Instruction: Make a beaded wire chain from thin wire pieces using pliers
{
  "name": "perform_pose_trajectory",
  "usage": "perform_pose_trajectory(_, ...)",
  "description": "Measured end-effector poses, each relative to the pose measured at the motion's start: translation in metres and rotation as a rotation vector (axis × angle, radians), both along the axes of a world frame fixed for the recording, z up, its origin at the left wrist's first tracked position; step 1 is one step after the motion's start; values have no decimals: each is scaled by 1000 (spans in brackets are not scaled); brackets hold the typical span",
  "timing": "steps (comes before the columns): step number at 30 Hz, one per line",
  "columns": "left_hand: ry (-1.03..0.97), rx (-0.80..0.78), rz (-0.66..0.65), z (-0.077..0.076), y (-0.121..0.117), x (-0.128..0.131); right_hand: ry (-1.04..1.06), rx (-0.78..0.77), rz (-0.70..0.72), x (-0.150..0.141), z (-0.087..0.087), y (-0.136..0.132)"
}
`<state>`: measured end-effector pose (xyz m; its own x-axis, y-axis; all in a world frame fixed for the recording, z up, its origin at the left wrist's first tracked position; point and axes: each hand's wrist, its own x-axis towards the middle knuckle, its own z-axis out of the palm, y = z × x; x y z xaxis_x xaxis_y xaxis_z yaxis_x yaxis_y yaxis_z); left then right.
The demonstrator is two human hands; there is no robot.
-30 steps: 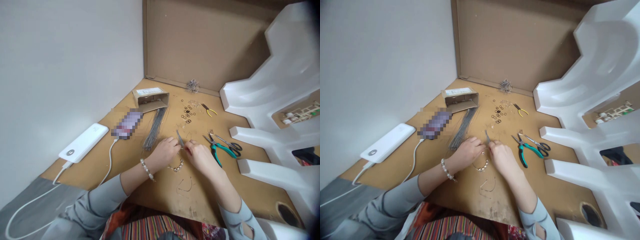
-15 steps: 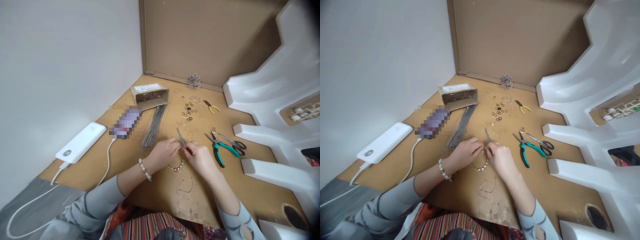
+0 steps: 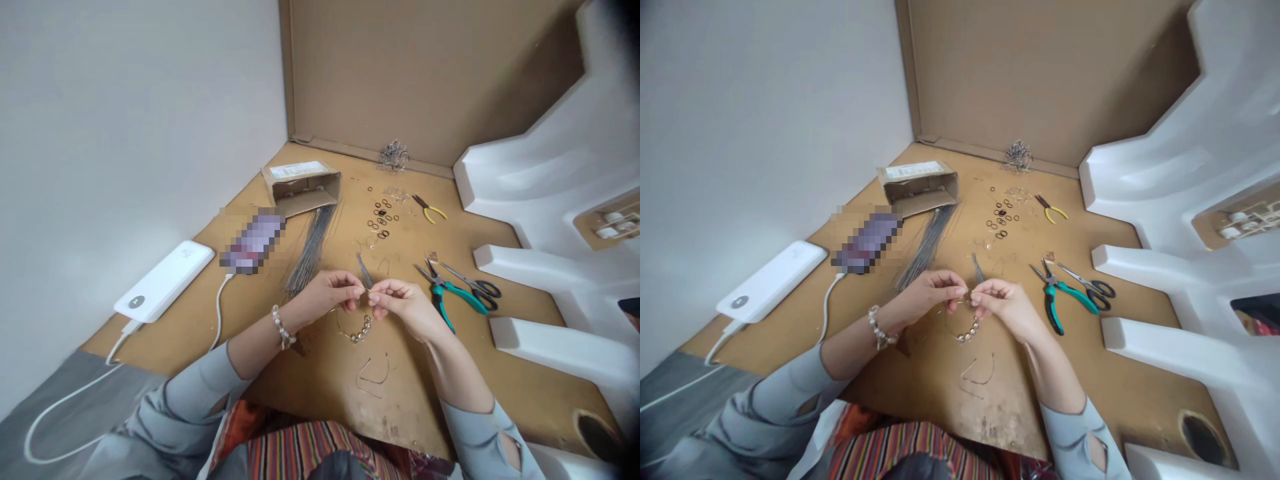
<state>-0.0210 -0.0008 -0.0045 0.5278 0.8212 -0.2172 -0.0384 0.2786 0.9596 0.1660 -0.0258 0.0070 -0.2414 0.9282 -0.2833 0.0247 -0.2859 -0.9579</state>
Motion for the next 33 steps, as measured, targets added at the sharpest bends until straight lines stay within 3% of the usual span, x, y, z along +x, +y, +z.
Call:
perform_pose_trajectory(5, -112, -62, -16, 0, 0, -2, 33, -17, 30, 2, 1, 0)
perform_pose_trajectory(16, -173, -162, -224, -4, 5, -11, 84, -51, 127, 4, 5, -3)
perform_pose_trajectory(27, -212, -133, -160, 3, 2, -8, 126, -44, 45, -2, 4, -3)
perform_pose_trajectory(33, -239, -140, -146, -1, 3, -9, 72, 0, -41, -4, 2, -2)
